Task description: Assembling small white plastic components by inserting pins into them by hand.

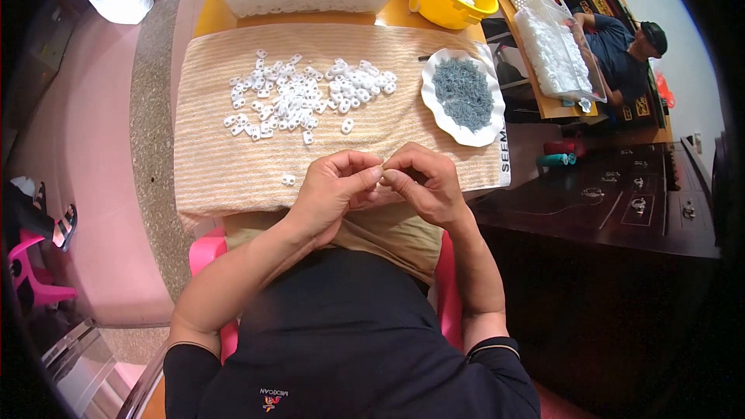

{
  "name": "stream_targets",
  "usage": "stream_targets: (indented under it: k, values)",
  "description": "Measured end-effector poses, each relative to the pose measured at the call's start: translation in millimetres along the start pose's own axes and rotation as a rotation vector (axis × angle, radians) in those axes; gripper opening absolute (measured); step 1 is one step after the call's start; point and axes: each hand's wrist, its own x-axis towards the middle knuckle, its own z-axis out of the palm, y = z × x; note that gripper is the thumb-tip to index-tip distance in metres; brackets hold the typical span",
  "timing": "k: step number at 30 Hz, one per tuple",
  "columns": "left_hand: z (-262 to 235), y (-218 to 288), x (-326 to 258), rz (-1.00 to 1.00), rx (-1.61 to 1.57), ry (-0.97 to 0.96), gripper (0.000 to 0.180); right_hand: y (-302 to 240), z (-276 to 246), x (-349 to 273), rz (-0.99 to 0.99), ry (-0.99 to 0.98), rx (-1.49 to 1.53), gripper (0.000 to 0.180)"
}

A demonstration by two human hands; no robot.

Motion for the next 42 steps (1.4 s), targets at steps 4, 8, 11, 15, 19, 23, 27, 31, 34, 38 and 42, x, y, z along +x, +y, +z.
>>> stream_targets:
  k: [4, 8, 11, 15, 19, 23, 27, 31, 34, 38, 42]
  values:
    - [1, -1, 1, 0.008, -0.013, 0.011, 0.014, 7, 8, -2, 0.042, 0.074, 0.152, 0.004]
    - [2, 1, 1, -0.006, -0.025, 0.005, 0.014, 12, 10, -2, 0.084, 0.099, 0.235, 0.006]
    - [0, 1, 3, 0.002, -0.037, -0.023, 0.015, 12, 12, -1, 0.074, 0.115, 0.268, 0.007]
    - [-1, 6, 3, 0.002, 0.032, -0.009, 0.019, 12, 16, -1, 0.104, 0.127, 0.359, 0.008]
    - [-2, 6, 2, -0.015, 0.062, 0.011, 0.023, 14, 17, -1, 0.096, 0.132, 0.377, 0.009]
    - [-1, 5, 2, -0.006, 0.032, 0.013, 0.022, 21, 18, -3, 0.112, 0.133, 0.446, 0.009]
    - [0, 4, 1, 0.008, 0.001, 0.045, 0.017, 20, 21, -4, 0.156, 0.146, 0.537, 0.01]
    - [2, 6, 1, 0.008, -0.009, 0.069, 0.014, 22, 24, -4, 0.173, 0.158, 0.549, 0.011]
    - [2, 7, 1, 0.002, -0.016, 0.082, 0.013, 22, 25, -4, 0.174, 0.157, 0.548, 0.01]
    - [-1, 5, 3, 0.01, -0.005, 0.079, 0.012, 18, 24, -4, 0.225, 0.143, 0.639, 0.01]
    - [-3, 3, 4, 0.026, -0.01, 0.069, 0.012, 16, 25, -4, 0.237, 0.157, 0.664, 0.009]
